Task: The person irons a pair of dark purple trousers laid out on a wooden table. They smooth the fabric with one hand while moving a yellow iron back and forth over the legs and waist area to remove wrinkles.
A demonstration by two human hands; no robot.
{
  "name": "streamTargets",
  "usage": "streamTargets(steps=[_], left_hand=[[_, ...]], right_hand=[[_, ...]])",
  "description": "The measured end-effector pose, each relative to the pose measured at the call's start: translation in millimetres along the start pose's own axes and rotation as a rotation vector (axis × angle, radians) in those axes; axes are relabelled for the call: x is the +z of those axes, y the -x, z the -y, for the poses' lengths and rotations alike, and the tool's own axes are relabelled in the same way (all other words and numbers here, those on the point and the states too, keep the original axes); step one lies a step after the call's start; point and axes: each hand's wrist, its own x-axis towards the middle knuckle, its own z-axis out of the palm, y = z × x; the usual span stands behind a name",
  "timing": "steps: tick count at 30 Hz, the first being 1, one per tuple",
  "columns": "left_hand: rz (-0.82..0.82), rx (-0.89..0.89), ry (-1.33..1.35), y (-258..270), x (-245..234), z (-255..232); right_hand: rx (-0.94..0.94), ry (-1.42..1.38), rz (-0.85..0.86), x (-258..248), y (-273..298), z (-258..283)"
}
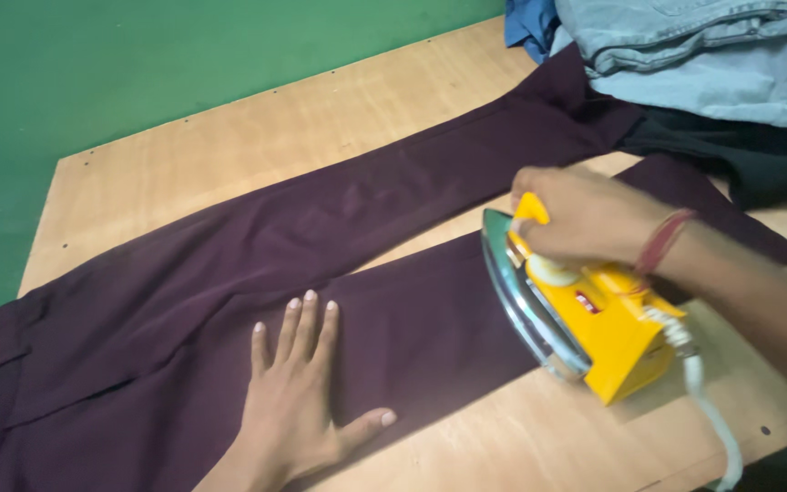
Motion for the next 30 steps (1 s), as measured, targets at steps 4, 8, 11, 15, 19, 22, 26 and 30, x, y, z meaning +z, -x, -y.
streamTargets(steps=[4, 8, 11, 15, 19, 22, 26, 30], left_hand=[[0.003, 0.001, -0.004, 0.3, -1.4, -0.3], [0.031, -0.011, 0.011, 0.8, -4.3, 0.0], [0.034, -0.007, 0.004, -3.4, -8.1, -0.5], [-0.247, 0.110, 0.023, -14.9, -23.0, -11.0], [-0.436, 0.385, 0.223, -54.5, -43.3, -35.3], [-0.475, 0.662, 0.321, -99.6, -48.7, -61.1], [-0.420, 0.850, 0.410, -150.8, -33.5, -107.9], [-0.281, 0.879, 0.469, -174.1, -11.6, -133.2]], right_hand=[[0.042, 0.074, 0.002, 22.8, -2.6, 27.4], [0.191, -0.016, -0.003, 13.8, -3.1, 23.2], [0.239, -0.025, -0.130, 6.3, -3.3, -18.7], [0.003, 0.005, -0.338, 34.9, -10.0, -96.3], [-0.075, 0.255, -0.336, 75.2, -17.2, -136.3], [-0.048, 0.329, -0.251, 97.0, -18.2, -139.8], [-0.065, 0.357, -0.262, 102.1, -17.4, -148.0], [-0.125, 0.410, -0.298, 103.5, -17.6, -155.8]])
